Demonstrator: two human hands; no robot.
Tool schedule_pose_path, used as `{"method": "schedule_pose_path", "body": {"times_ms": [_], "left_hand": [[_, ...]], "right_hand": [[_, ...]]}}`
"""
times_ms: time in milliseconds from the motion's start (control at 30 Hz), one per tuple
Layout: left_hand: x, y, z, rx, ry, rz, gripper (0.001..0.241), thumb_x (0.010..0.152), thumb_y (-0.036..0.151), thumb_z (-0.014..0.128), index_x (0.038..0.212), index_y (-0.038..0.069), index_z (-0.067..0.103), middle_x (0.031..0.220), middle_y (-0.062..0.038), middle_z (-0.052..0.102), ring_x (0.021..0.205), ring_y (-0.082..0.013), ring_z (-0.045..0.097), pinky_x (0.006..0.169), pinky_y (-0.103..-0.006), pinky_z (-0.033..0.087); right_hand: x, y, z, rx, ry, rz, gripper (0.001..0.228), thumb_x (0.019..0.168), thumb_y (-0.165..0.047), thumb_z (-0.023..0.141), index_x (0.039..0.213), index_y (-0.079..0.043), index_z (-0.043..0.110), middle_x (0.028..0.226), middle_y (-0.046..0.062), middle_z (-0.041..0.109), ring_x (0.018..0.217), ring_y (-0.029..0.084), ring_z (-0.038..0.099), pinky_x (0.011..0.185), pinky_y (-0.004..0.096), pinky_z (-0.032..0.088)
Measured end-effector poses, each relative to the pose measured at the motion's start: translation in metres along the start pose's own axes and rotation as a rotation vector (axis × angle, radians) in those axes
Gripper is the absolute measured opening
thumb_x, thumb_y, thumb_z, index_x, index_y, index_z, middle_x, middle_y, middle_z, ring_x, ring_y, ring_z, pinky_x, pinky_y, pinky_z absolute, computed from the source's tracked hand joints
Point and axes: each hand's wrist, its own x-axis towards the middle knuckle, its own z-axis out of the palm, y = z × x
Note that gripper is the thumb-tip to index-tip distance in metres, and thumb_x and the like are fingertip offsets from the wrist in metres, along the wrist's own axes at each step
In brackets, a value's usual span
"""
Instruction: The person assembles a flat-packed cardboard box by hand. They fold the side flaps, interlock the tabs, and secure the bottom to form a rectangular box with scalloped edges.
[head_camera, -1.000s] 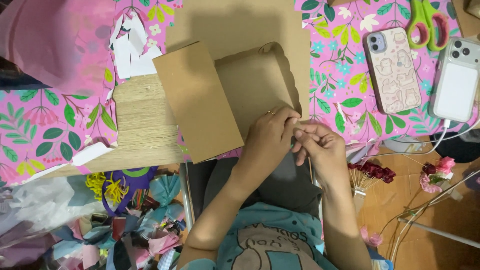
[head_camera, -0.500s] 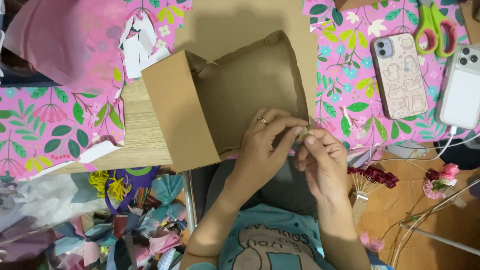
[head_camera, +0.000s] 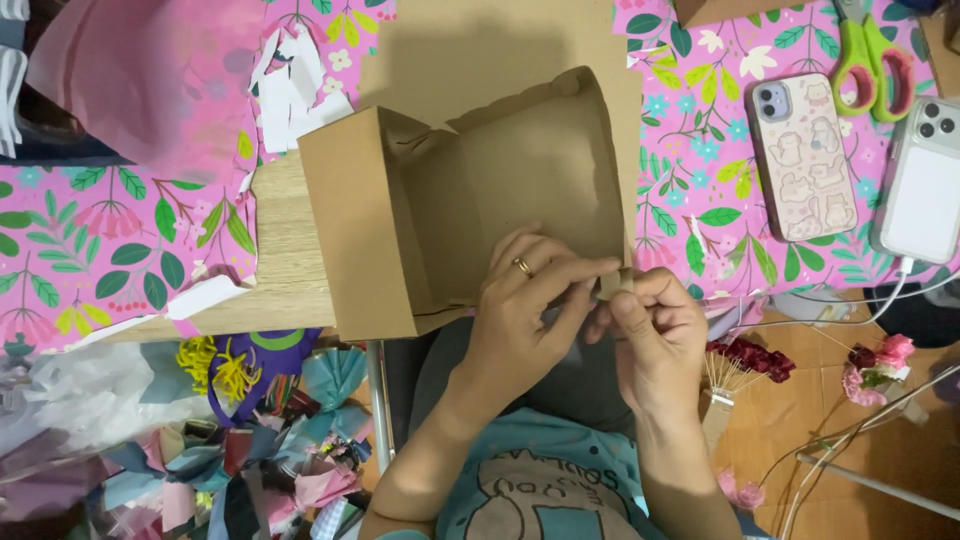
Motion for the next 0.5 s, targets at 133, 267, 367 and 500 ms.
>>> {"method": "schedule_pose_path", "body": {"times_ms": [133, 267, 367, 500], "left_hand": [[-0.001, 0.007, 0.000, 0.072, 0.025, 0.033, 0.025, 0.093, -0.003, 0.068, 0.111, 0.012, 0.077, 0.083, -0.003, 0.063, 0.089, -0.0245, 0.062, 0.107, -0.0521, 0.046], [-0.003, 0.009, 0.000, 0.085, 0.030, 0.034, 0.026, 0.090, -0.004, 0.068, 0.110, 0.011, 0.077, 0.083, -0.003, 0.063, 0.089, -0.0243, 0.063, 0.108, -0.0539, 0.048], [-0.004, 0.009, 0.000, 0.091, 0.034, 0.051, 0.027, 0.089, -0.004, 0.069, 0.110, 0.011, 0.077, 0.083, -0.003, 0.063, 0.088, -0.0238, 0.063, 0.108, -0.0544, 0.048], [-0.004, 0.010, -0.001, 0.111, 0.049, 0.075, 0.026, 0.089, -0.004, 0.069, 0.109, 0.011, 0.077, 0.082, -0.003, 0.063, 0.088, -0.0236, 0.063, 0.108, -0.0546, 0.049]], "right_hand": [[-0.002, -0.001, 0.006, -0.034, -0.004, -0.063, 0.016, 0.097, -0.006, 0.068, 0.091, 0.004, 0.059, 0.065, 0.018, 0.062, 0.055, 0.023, 0.067, 0.050, 0.029, 0.059], [-0.003, 0.000, 0.007, -0.062, -0.007, -0.101, 0.015, 0.097, -0.006, 0.068, 0.091, 0.006, 0.061, 0.066, 0.017, 0.062, 0.056, 0.021, 0.065, 0.050, 0.030, 0.059], [-0.003, -0.002, 0.010, -0.072, -0.013, -0.121, 0.016, 0.096, -0.007, 0.069, 0.091, 0.007, 0.061, 0.066, 0.017, 0.061, 0.056, 0.021, 0.064, 0.049, 0.030, 0.058], [-0.002, -0.003, 0.013, -0.103, -0.014, -0.149, 0.016, 0.096, -0.005, 0.069, 0.088, 0.007, 0.061, 0.063, 0.016, 0.060, 0.053, 0.020, 0.063, 0.049, 0.029, 0.057]]}}
